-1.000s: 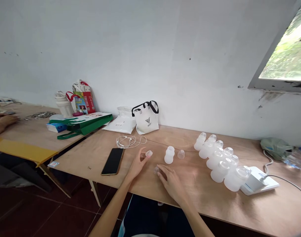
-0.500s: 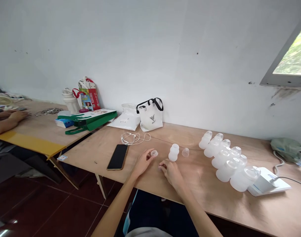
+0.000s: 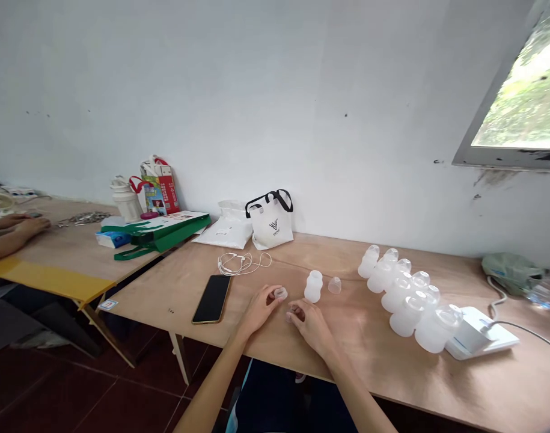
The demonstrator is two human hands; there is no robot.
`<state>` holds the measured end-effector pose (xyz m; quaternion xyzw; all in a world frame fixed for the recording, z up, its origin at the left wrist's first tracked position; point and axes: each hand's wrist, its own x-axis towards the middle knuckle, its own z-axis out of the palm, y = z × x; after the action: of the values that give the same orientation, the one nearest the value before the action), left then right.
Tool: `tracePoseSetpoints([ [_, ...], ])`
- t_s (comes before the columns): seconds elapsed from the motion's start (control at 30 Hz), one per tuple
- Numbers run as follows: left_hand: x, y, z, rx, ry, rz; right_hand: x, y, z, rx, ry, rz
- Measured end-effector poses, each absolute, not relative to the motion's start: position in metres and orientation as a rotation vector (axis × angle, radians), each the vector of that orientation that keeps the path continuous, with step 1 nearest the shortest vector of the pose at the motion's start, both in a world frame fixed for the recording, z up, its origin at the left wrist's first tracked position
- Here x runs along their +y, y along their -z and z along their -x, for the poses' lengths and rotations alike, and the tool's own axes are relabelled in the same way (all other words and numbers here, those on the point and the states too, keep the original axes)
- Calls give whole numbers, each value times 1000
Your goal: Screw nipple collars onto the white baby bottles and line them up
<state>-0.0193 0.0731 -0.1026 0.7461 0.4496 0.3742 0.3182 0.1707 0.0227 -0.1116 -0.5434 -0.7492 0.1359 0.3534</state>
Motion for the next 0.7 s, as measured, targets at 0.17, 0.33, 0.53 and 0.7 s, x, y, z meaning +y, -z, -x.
tracePoseSetpoints([
  [0.17, 74, 103, 19, 1177, -982, -1976, 23, 116, -169, -1967, -286, 1451],
  [0.33, 76, 107, 21, 1157, -990, -1988, 25, 120, -167, -2052, -204, 1509],
  [0.53, 78, 111, 21, 1150, -1005, -1971, 25, 118, -163, -2204, -91, 1541],
  [0.7, 75, 106, 20, 1159, -1008, -1962, 26, 118, -157, -2274, -29, 1575],
])
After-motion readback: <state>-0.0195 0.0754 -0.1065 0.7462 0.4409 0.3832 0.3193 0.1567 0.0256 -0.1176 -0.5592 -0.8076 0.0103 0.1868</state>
